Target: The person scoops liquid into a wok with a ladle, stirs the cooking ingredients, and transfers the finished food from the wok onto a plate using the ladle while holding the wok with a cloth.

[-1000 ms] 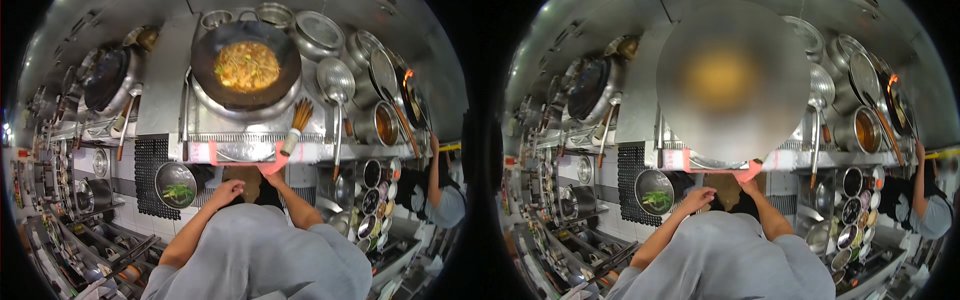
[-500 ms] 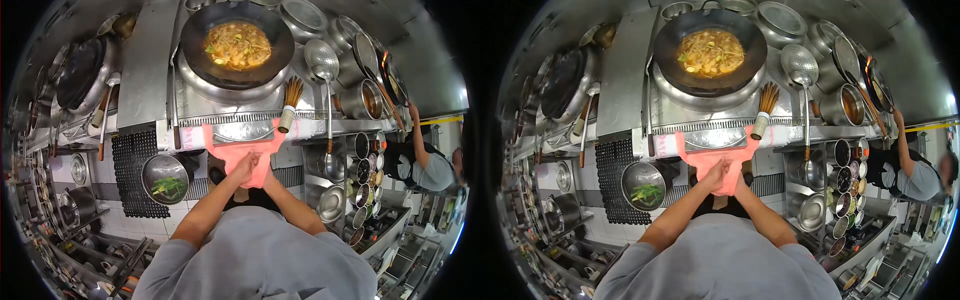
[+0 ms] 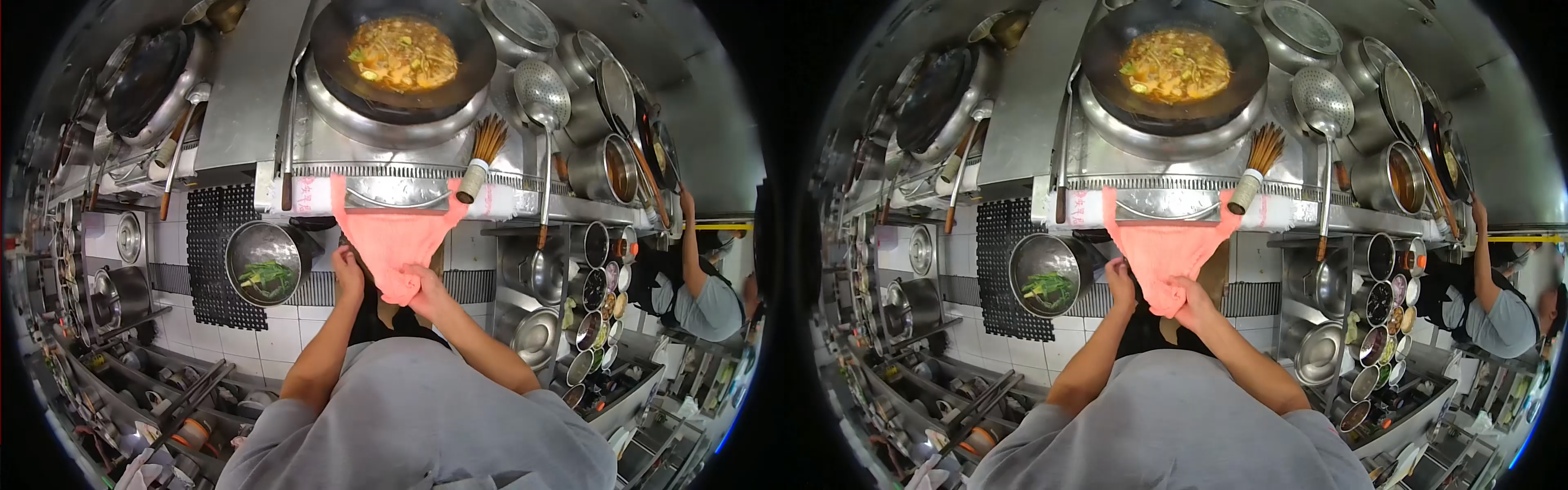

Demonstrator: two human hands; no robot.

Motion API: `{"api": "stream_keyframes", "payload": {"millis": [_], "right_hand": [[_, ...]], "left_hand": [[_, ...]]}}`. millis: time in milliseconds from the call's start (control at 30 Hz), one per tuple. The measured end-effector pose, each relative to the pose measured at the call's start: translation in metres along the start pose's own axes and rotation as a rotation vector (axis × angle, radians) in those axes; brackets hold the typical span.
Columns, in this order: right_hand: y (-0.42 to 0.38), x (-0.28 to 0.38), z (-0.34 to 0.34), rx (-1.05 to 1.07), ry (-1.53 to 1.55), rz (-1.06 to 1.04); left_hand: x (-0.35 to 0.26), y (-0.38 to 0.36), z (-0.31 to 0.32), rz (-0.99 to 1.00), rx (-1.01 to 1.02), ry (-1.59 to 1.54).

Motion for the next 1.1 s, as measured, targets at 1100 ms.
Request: {"api": "stream_keyframes", "payload": {"millis": [1100], "right_hand": [[0.047, 0.014, -0.053, 0.073, -2.114, 0.426]], "left_hand": [[0.046, -0.049, 0.064, -0.473, 0.294, -0.014]]}}
Point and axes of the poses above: each hand's wrist, its own y-axis towards the middle knuckle, its own z-axis out of the palm, x = y × z, the point moved 9 cm from there along y, towards the middle knuckle, and after that the axes turned 11 degrees about -y, right-handed, at the moved point
